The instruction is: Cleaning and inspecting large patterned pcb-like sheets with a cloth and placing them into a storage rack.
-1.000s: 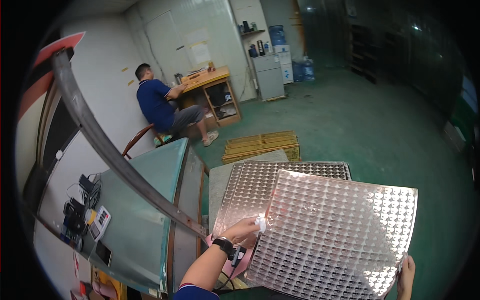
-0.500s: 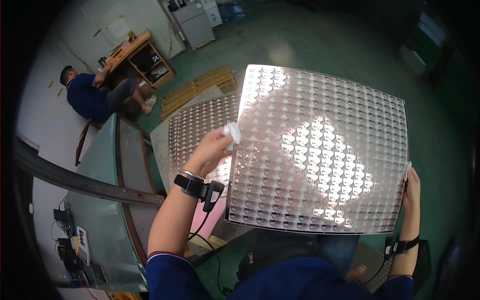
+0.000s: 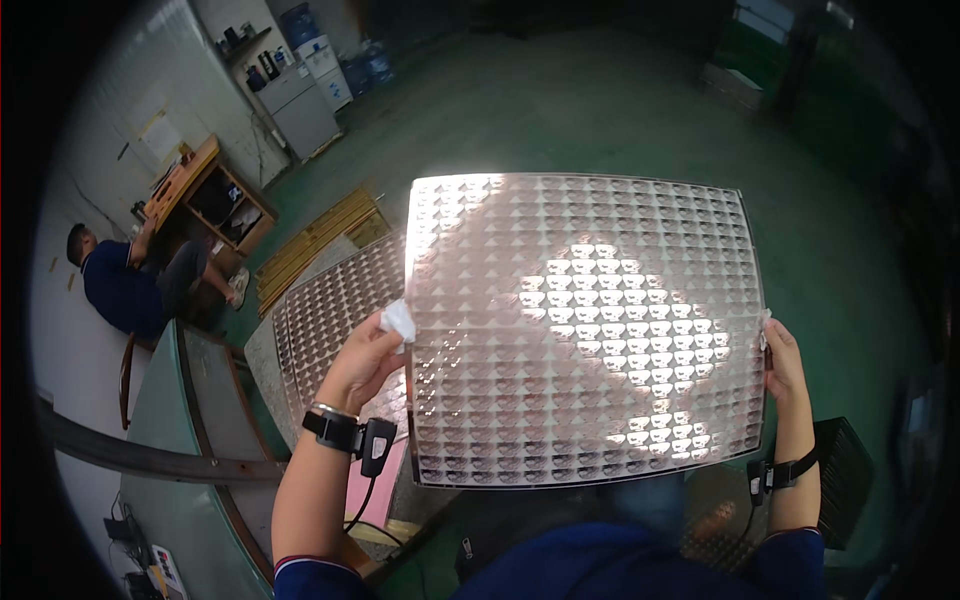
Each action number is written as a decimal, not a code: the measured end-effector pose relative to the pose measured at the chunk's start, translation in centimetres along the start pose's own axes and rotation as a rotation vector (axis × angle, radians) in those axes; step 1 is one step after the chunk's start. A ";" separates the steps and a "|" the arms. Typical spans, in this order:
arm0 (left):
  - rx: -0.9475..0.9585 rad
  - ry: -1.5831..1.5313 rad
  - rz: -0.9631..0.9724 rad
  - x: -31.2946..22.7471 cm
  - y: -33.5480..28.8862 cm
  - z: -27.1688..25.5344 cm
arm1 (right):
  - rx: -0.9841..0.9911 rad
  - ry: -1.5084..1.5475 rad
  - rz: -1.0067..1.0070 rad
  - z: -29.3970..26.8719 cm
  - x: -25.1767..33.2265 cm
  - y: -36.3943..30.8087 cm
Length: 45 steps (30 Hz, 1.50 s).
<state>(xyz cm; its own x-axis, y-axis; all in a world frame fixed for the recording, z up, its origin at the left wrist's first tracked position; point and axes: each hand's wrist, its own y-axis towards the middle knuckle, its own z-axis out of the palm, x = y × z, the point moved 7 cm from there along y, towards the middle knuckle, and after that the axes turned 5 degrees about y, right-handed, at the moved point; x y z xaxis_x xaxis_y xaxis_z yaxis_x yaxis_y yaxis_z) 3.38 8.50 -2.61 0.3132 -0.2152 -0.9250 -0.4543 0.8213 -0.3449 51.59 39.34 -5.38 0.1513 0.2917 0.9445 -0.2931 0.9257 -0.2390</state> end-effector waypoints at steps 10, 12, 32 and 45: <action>-0.107 -0.027 0.062 1.0 0.5 -1.7 | 0.150 0.169 -0.058 0.9 4.2 -4.3; -0.094 -0.048 0.096 0.1 0.5 -0.9 | 0.149 0.206 -0.097 0.6 4.2 -4.4; -0.259 0.221 0.416 -3.9 0.4 1.7 | -0.684 -0.049 -0.874 -10.1 13.5 -21.8; -0.105 0.499 0.307 2.5 -1.5 6.4 | -1.177 -1.029 -0.239 -19.4 -8.5 -28.8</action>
<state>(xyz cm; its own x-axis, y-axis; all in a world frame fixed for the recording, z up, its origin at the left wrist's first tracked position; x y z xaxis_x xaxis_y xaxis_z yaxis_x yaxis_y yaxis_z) 10.19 10.10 -3.39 -0.2635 -0.2193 -0.9394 -0.5498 0.8343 -0.0405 77.08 14.85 -10.91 -0.7375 0.2895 0.6102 0.5834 0.7283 0.3595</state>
